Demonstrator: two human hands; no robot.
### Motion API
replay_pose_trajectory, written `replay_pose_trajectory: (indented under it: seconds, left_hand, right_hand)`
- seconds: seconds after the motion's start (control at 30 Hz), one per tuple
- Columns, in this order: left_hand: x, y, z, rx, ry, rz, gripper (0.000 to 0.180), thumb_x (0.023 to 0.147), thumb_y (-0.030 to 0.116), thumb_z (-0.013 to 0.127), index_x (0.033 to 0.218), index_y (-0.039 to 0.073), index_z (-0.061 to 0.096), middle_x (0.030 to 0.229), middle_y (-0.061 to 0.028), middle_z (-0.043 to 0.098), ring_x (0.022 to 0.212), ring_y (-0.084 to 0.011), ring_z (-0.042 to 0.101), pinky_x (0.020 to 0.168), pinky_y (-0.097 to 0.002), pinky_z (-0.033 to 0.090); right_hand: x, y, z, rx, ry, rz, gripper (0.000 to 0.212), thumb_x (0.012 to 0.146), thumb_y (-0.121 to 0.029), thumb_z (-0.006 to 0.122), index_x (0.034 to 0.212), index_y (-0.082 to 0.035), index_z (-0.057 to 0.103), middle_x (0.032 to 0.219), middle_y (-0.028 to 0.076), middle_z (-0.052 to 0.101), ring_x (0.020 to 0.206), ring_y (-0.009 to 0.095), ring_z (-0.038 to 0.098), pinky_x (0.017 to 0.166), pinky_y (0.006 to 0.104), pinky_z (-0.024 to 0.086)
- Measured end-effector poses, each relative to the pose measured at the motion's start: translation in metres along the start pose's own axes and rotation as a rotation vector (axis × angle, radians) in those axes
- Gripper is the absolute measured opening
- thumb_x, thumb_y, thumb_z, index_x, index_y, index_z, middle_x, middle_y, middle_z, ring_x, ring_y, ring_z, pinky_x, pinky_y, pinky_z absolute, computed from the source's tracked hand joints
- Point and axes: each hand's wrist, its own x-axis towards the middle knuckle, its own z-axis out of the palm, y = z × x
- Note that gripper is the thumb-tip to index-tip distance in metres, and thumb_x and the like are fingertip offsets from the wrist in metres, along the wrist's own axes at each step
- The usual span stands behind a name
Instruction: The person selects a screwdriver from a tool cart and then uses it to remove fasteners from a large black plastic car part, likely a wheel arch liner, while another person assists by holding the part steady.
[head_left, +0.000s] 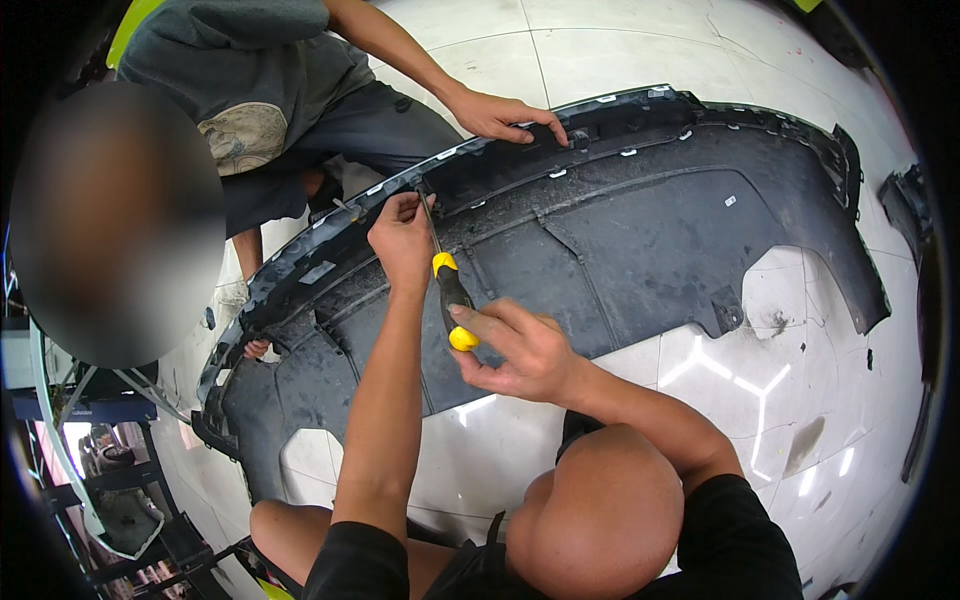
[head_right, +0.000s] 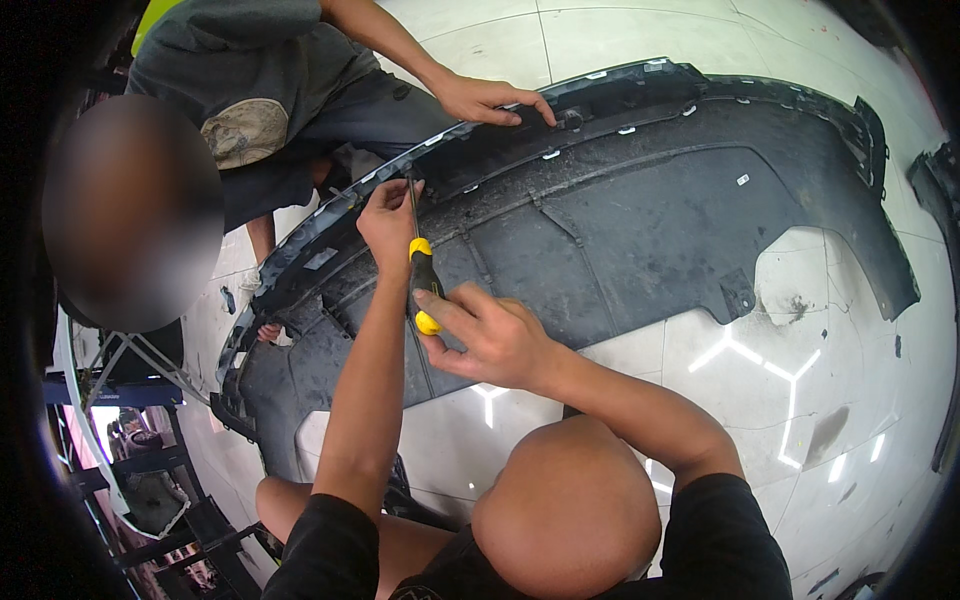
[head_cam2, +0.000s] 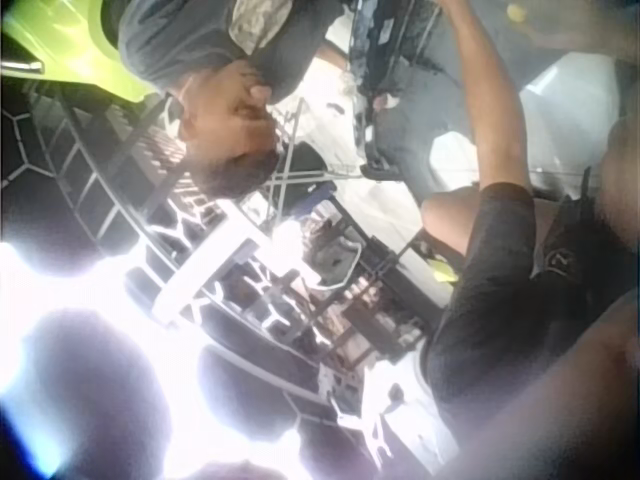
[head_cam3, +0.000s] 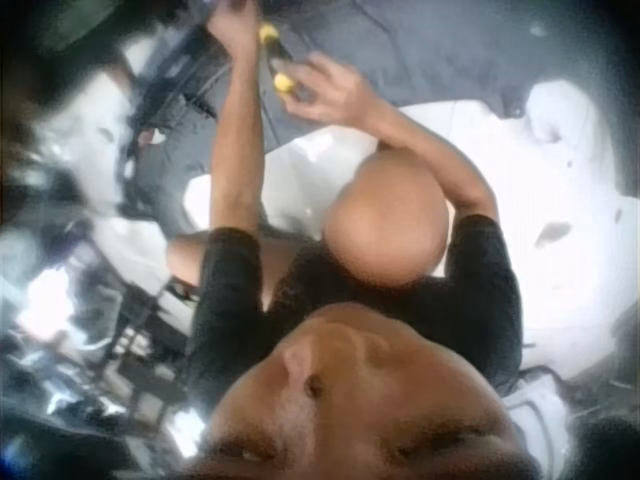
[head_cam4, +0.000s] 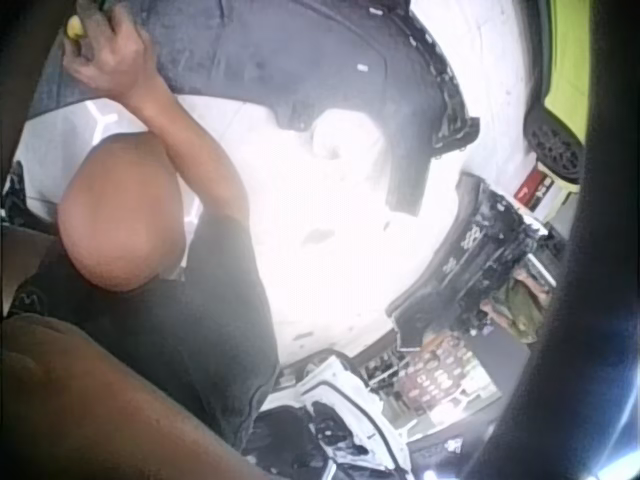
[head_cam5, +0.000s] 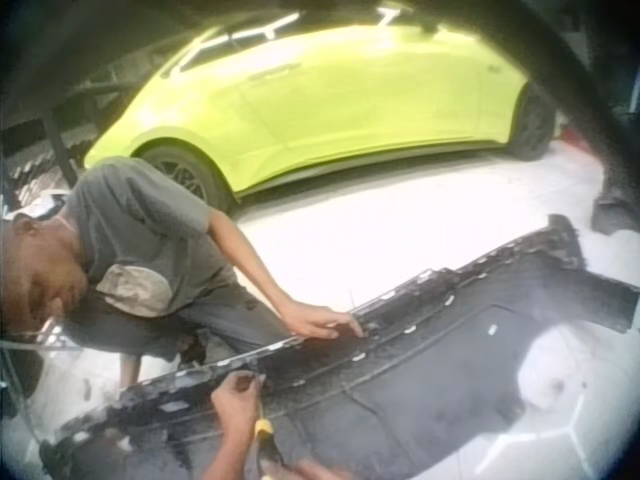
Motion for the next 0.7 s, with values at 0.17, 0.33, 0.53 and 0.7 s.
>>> replay_pose_trajectory:
  seconds: [0.17, 0.33, 0.53, 0.7]
  left_hand:
    - [-0.003, 0.008, 0.0, 0.028, -0.013, -0.002, 0.024, 0.088, 0.012, 0.081, 0.099, -0.007, 0.073, 0.088, -0.016, 0.077, 0.078, -0.0156, 0.073, 0.073, -0.0294, 0.057]
    - [-0.001, 0.006, -0.002, 0.038, -0.021, -0.012, 0.024, 0.089, 0.013, 0.081, 0.098, -0.007, 0.073, 0.087, -0.0164, 0.077, 0.077, -0.0161, 0.073, 0.073, -0.0297, 0.057]
    - [-0.002, 0.006, -0.001, 0.043, -0.018, 0.021, 0.024, 0.088, 0.014, 0.081, 0.097, -0.007, 0.073, 0.082, -0.0158, 0.076, 0.076, -0.0167, 0.073, 0.073, -0.0303, 0.056]
    - [0.004, 0.008, -0.015, 0.154, -0.111, 0.082, 0.03, 0.083, 0.011, 0.082, 0.111, 0.001, 0.074, 0.113, -0.0144, 0.075, 0.093, -0.0221, 0.074, 0.08, -0.0324, 0.057]
  right_hand:
    - [0.001, -0.001, -0.001, 0.006, 0.004, 0.011, 0.059, 0.073, -0.003, 0.083, 0.129, 0.0, 0.065, 0.088, 0.012, 0.066, 0.069, 0.021, 0.068, 0.059, 0.0296, 0.058]
    - [0.002, -0.004, 0.0, -0.007, -0.016, 0.029, 0.057, 0.073, -0.003, 0.084, 0.127, 0.001, 0.066, 0.089, 0.011, 0.066, 0.068, 0.02, 0.068, 0.059, 0.0292, 0.058]
    - [0.0, -0.005, 0.004, -0.018, -0.005, 0.029, 0.055, 0.073, -0.004, 0.084, 0.125, 0.0, 0.067, 0.089, 0.01, 0.065, 0.066, 0.019, 0.067, 0.058, 0.0289, 0.058]
    - [0.015, -0.014, 0.0, -0.13, -0.045, 0.003, 0.05, 0.072, -0.011, 0.08, 0.122, -0.01, 0.071, 0.093, 0.009, 0.06, 0.069, 0.021, 0.066, 0.058, 0.0315, 0.056]
